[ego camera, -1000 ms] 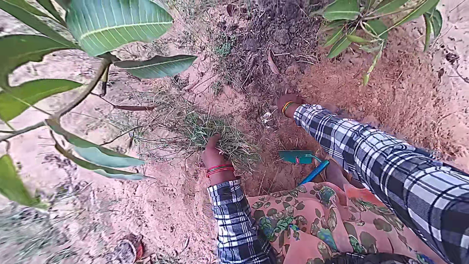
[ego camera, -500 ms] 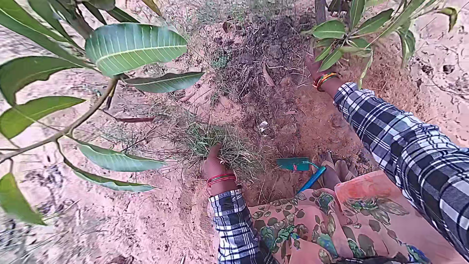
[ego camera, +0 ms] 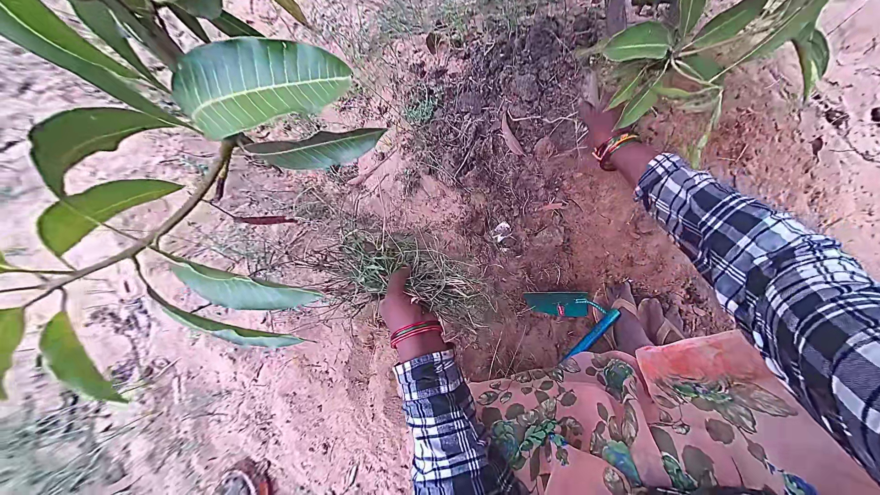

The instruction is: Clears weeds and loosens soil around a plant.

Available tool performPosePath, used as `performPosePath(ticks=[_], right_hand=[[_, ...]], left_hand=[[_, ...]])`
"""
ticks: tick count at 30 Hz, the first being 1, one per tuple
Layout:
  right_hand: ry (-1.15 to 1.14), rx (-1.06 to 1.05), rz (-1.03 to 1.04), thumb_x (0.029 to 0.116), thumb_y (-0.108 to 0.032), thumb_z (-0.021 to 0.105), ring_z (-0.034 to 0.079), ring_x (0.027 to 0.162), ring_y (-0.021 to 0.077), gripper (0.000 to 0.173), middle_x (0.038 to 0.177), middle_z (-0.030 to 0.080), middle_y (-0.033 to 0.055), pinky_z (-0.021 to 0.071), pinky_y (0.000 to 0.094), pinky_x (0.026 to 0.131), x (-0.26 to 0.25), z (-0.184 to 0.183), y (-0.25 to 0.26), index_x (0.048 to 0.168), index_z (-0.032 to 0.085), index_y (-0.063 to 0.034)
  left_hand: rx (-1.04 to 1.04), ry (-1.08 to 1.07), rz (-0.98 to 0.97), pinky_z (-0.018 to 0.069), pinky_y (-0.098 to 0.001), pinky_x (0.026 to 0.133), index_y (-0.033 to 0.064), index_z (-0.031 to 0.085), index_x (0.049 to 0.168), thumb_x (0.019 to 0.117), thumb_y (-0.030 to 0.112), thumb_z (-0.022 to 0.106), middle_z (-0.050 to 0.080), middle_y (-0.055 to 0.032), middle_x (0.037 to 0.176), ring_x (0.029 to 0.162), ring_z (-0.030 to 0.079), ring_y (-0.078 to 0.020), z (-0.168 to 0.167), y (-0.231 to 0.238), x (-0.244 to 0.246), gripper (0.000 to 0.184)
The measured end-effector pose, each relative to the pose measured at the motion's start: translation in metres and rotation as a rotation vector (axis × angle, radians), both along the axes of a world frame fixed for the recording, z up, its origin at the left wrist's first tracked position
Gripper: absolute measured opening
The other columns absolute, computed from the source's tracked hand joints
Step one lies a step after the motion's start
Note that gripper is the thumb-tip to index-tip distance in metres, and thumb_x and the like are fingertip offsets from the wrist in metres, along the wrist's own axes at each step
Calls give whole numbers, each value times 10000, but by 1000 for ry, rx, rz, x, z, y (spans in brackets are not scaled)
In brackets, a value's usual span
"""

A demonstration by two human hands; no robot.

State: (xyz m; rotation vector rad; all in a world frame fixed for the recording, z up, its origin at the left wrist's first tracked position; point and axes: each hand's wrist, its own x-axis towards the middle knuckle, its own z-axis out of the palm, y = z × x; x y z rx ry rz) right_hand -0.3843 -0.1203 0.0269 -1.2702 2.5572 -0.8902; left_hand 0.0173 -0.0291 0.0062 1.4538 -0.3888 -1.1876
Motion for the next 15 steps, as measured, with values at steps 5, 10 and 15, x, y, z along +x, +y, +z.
performPosePath(ticks=[5,10,15], right_hand=[[-186,221,413,1070,-341,529,651,1091,436,482,1153,664,311,472,614,975,51,-3,48,1303,607,73],[38,700,763,1065,-247,569,629,1147,522,406,1185,648,349,472,681,967,116,-58,51,1300,606,82],[71,796,746,1031,-211,602,615,1186,528,352,1220,653,339,460,718,973,161,-117,31,1217,664,82]], left_hand=[[-48,2,87,580,-391,807,-4,594,1137,940,60,662,658,-128,1022,943,667,-196,1,0,-6,219],[-73,-8,179,589,-429,809,0,592,1160,936,82,671,660,-140,1044,961,676,-220,7,-1,7,251],[-101,-38,184,590,-413,789,21,577,1139,930,87,652,653,-119,1017,930,674,-202,11,0,22,232]])
